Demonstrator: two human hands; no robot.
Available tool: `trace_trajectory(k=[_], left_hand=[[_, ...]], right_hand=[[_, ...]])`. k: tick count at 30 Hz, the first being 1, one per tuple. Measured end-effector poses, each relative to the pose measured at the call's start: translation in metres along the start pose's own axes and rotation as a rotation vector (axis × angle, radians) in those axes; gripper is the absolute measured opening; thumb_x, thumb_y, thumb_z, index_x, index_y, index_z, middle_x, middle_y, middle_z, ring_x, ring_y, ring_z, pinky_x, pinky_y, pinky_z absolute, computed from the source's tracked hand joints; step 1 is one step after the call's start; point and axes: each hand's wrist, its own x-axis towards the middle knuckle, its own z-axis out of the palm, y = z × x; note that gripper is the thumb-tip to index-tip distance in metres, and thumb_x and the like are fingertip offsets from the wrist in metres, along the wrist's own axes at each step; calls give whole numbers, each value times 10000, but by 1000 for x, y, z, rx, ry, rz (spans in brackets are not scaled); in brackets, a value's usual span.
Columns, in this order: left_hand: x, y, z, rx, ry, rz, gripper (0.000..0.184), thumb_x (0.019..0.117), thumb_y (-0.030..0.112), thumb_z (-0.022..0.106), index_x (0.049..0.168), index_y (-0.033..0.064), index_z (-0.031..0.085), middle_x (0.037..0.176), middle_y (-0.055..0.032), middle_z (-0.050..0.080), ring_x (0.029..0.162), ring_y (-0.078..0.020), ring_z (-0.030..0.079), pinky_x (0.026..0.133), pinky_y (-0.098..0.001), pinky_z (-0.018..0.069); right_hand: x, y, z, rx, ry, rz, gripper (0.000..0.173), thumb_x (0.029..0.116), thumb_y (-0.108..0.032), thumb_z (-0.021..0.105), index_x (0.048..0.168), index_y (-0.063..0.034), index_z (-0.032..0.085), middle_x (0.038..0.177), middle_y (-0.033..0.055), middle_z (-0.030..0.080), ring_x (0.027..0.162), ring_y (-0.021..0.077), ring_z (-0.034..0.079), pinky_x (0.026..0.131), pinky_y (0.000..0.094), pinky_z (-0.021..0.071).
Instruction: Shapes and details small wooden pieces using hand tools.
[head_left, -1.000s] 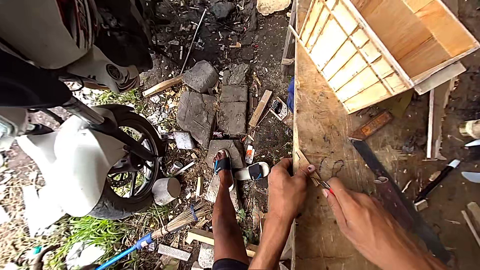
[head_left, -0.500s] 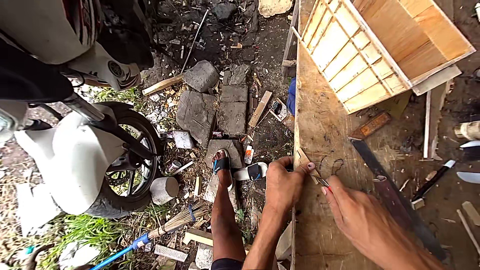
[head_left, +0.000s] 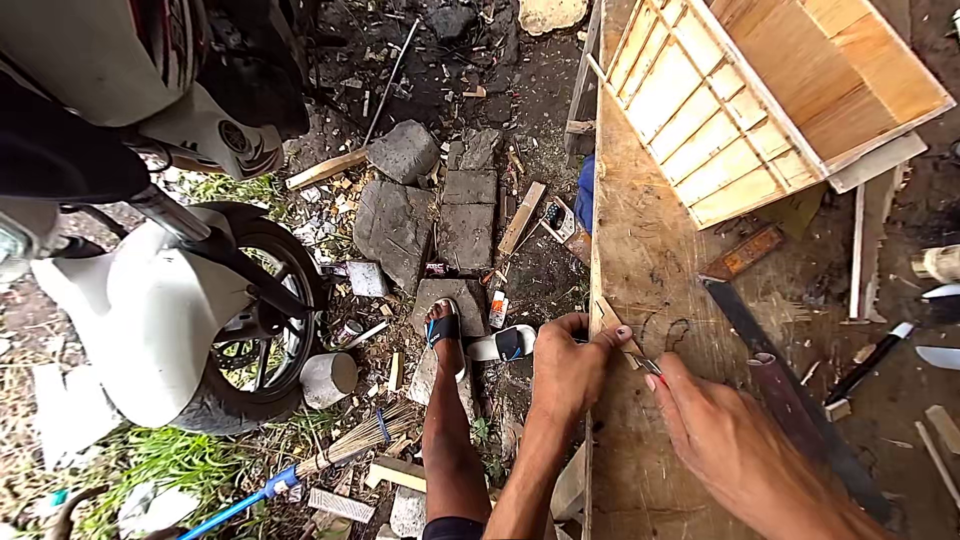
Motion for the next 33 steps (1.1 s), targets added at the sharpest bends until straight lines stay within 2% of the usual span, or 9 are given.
trace_trajectory(k=[28, 33], left_hand=[[0, 1, 0, -23, -5, -8, 172, 903, 228, 800, 959, 79, 733, 798, -36, 713, 697, -126, 678, 666, -301, 572], [-2, 1, 5, 89, 30, 27, 188, 922, 273, 780, 969, 100, 721, 768, -11, 689, 667, -113, 653, 637, -314, 553]], right_hand=[[0, -3, -2, -27, -7, 12, 311, 1016, -241, 457, 969, -4, 654, 553, 76, 561, 431, 273, 603, 382, 408, 475], [3, -12, -10, -123, -115, 40, 255, 1029, -198, 504, 1030, 8, 655, 573, 101, 592, 466, 309, 640, 416, 421, 504]])
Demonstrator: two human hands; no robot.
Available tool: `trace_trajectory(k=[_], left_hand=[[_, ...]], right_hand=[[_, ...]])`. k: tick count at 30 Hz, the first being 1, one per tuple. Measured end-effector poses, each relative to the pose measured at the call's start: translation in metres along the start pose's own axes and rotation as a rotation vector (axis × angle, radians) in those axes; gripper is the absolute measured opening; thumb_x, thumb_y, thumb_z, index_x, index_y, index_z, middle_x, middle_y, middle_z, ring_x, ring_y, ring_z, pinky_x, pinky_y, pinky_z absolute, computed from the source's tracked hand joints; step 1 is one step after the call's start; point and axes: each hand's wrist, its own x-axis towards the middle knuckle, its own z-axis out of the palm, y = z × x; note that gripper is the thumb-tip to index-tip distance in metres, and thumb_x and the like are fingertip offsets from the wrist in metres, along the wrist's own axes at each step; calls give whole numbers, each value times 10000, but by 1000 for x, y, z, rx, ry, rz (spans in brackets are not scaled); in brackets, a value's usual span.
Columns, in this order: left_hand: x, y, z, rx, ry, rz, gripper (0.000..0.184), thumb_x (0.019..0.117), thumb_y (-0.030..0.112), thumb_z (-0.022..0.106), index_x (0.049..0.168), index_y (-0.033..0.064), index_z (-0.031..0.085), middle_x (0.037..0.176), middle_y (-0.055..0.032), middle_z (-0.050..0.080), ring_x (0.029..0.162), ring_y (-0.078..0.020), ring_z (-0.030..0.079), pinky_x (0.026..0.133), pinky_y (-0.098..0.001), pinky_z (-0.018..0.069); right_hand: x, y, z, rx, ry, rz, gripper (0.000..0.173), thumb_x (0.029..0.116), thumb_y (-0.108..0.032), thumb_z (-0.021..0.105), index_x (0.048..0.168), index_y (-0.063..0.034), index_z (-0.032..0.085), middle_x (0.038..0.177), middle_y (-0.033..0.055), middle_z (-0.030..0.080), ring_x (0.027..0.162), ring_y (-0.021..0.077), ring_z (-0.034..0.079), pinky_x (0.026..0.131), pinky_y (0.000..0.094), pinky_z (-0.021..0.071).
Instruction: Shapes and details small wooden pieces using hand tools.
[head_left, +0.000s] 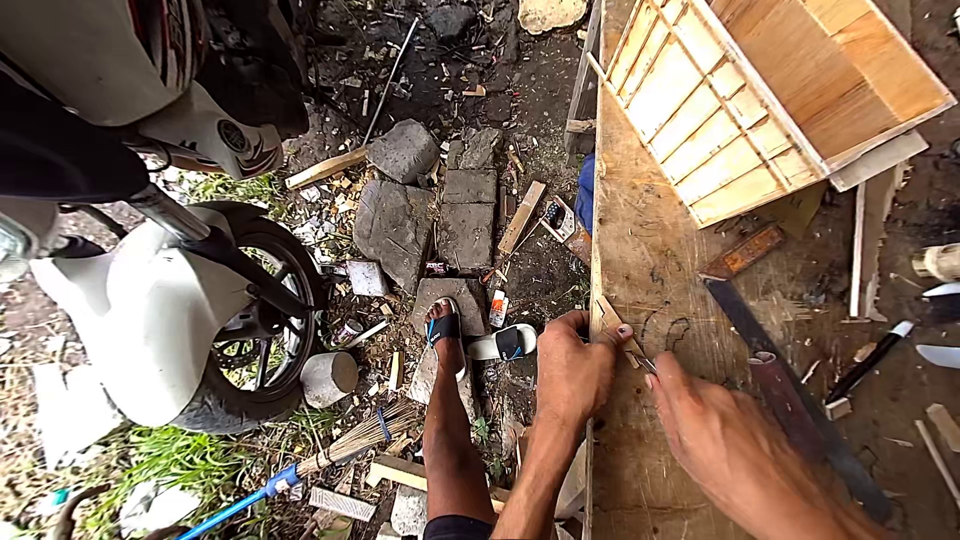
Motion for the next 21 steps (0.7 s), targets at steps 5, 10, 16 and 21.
trace_trajectory(k=[5, 10, 16, 21], left_hand=[[0, 3, 1, 64, 11, -4, 202, 929, 302, 769, 966, 109, 722, 767, -12, 684, 675, -121, 654, 644, -338, 552], [0, 5, 1, 79, 9, -20, 197, 931, 295, 767, 976, 110, 719, 787, -15, 693, 694, -126, 664, 657, -345, 558], [0, 5, 1, 81, 4, -16, 212, 925, 302, 774, 979, 104, 720, 783, -22, 687, 688, -131, 657, 653, -349, 554], [0, 6, 0, 83, -1, -14, 207, 923, 301, 776, 968, 107, 721, 780, -18, 683, 686, -128, 651, 655, -348, 549]], right_hand=[[1, 1, -2, -34, -43, -7, 270, 1040, -206, 500, 1061, 10, 661, 573, 108, 594, 480, 315, 648, 431, 427, 512], [0, -1, -6, -48, -90, 0, 276, 1046, -207, 506, 1105, 14, 661, 581, 109, 604, 496, 321, 657, 447, 431, 519], [-3, 1, -9, -53, -123, 16, 270, 1051, -209, 510, 1112, 6, 661, 605, 122, 624, 519, 338, 669, 457, 443, 524], [-8, 4, -5, -44, -73, -11, 273, 1043, -205, 503, 1072, 13, 665, 570, 110, 598, 475, 325, 643, 425, 435, 505]])
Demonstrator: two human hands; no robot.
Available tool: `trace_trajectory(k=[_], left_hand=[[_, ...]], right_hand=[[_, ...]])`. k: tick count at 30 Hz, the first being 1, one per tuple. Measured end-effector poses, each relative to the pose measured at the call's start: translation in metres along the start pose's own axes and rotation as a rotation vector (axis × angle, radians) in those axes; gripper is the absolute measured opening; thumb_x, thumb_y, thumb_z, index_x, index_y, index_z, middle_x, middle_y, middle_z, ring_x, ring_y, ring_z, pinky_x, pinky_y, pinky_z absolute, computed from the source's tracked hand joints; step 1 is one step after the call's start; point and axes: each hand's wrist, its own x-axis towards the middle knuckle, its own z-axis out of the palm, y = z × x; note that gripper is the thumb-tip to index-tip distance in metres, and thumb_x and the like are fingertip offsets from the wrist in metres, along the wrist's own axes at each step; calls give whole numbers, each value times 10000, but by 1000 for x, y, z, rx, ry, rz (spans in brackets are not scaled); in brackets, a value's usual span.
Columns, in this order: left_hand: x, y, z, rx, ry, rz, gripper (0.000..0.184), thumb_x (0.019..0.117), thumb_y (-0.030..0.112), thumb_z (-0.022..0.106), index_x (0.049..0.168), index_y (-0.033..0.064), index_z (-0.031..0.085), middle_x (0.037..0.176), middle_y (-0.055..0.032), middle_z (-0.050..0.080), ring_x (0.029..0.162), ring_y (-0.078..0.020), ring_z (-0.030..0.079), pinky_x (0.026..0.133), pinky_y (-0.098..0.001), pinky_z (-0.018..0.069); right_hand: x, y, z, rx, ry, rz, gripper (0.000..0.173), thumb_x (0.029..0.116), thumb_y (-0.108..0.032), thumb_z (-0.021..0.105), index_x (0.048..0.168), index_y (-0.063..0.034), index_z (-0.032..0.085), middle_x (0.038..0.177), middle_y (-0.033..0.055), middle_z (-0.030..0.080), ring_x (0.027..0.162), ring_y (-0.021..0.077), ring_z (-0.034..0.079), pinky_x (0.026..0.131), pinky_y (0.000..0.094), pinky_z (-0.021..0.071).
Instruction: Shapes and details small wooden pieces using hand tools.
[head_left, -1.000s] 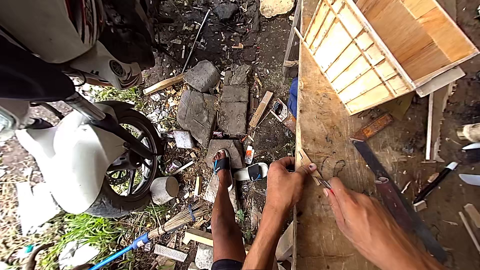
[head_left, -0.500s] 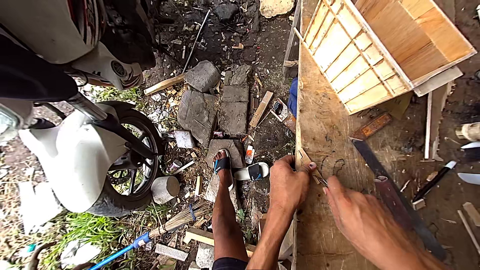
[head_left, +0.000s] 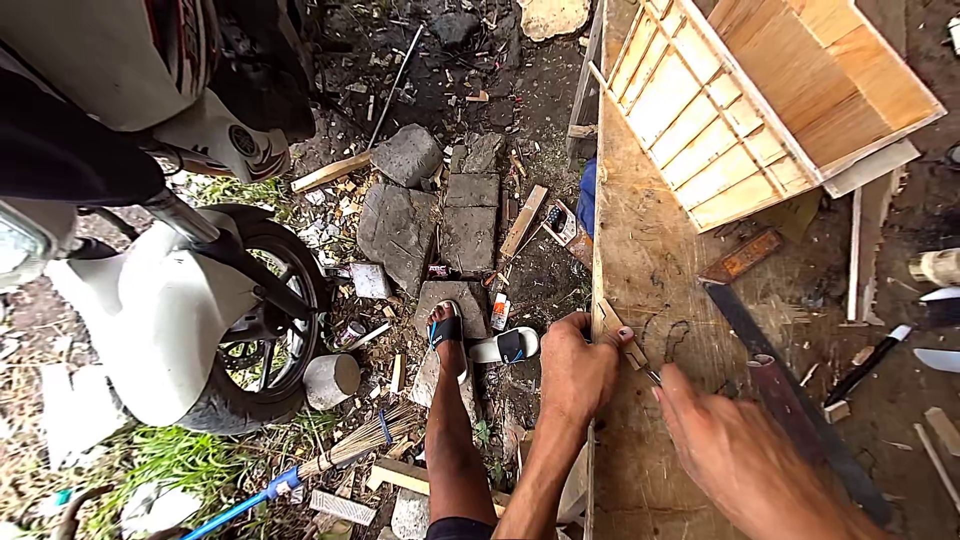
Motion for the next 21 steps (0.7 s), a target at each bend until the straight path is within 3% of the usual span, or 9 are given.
trace_trajectory(k=[7, 11, 21], left_hand=[[2, -1, -4, -9, -28, -5, 201, 916, 292, 784, 963, 104, 727, 790, -20, 687, 698, -128, 652, 669, -344, 548], [4, -2, -6, -14, -49, -1, 200, 919, 282, 782, 945, 94, 718, 780, -19, 686, 686, -117, 652, 659, -321, 547], [3, -1, -5, -25, -41, -6, 192, 913, 278, 788, 954, 103, 722, 783, -13, 691, 688, -116, 654, 661, -319, 549]], right_hand=[[-14, 16, 3, 172, -20, -15, 302, 1042, -208, 477, 1052, 45, 642, 591, 135, 598, 493, 338, 647, 446, 465, 514], [-3, 17, 17, 213, 186, -42, 319, 1015, -256, 447, 927, -11, 631, 515, 60, 510, 411, 254, 574, 375, 396, 454], [12, 10, 19, 167, 178, -57, 327, 1027, -263, 429, 949, -26, 641, 522, 54, 527, 421, 262, 591, 382, 403, 466]])
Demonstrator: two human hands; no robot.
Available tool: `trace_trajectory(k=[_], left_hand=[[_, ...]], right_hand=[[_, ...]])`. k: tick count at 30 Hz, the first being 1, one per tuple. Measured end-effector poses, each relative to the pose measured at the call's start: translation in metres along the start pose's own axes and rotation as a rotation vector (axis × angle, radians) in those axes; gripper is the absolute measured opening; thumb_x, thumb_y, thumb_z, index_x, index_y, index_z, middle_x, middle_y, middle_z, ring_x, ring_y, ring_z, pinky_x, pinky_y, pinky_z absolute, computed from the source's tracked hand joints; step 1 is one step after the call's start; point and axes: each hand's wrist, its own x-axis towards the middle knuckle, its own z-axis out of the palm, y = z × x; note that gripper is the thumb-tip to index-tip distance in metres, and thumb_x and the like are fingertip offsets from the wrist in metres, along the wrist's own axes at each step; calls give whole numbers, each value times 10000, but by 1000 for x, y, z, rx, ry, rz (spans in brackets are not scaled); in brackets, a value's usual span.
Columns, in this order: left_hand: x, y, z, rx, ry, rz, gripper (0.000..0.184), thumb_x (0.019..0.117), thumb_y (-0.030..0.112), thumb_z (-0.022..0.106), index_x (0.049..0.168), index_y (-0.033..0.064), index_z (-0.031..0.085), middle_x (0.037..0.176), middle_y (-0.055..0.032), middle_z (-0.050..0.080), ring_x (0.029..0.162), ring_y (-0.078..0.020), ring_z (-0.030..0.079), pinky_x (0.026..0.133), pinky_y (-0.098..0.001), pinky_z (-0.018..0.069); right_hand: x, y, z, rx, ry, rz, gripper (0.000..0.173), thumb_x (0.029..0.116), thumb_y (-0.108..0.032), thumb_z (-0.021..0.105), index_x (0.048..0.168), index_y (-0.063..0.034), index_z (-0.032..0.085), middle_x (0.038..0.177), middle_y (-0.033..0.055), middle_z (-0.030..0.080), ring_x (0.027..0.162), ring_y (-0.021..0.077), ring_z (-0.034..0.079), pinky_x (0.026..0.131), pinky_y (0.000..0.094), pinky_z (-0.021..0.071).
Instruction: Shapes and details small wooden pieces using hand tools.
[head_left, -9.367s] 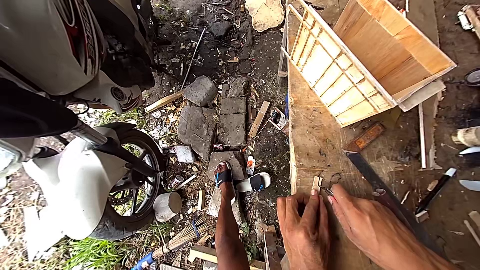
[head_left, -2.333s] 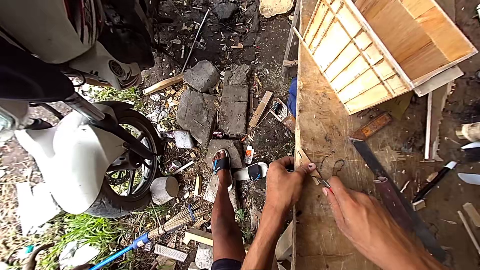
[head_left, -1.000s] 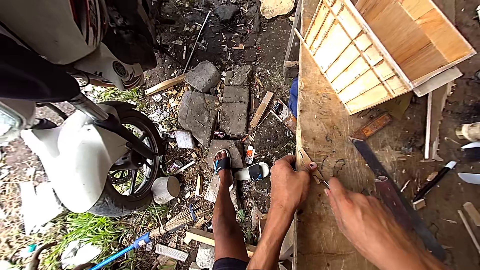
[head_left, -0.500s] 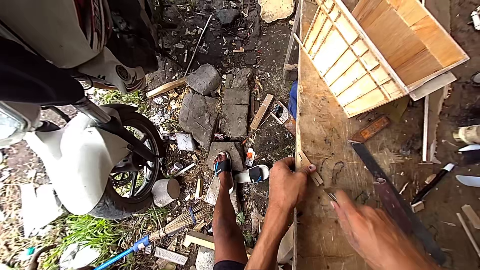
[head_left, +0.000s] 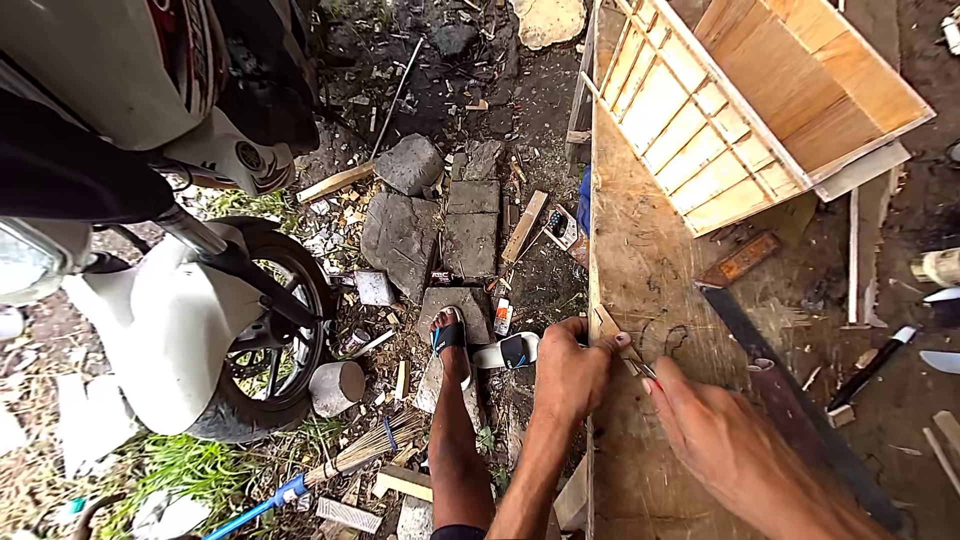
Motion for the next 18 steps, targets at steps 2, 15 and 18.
trace_trajectory(k=[2, 15, 18], left_hand=[[0, 0, 0, 7, -1, -4, 196, 913, 285, 787, 954, 105, 722, 784, -14, 689, 689, -118, 653, 661, -322, 549], [1, 0, 1, 0, -6, -13, 206, 918, 298, 781, 944, 104, 716, 778, -19, 682, 693, -127, 653, 663, -337, 548], [1, 1, 2, 37, 12, -18, 217, 920, 310, 777, 959, 106, 712, 787, -22, 680, 704, -134, 654, 670, -353, 548]], right_hand=[[0, 0, 0, -9, -5, -3, 325, 1022, -257, 430, 948, -22, 642, 525, 59, 532, 421, 266, 593, 382, 406, 466], [-1, -4, -3, -30, -12, 15, 292, 1009, -227, 467, 963, -8, 654, 524, 68, 539, 426, 278, 601, 386, 413, 472], [3, -10, -9, -93, -88, 43, 262, 1023, -207, 492, 1007, -5, 658, 543, 84, 564, 461, 299, 631, 414, 421, 495]])
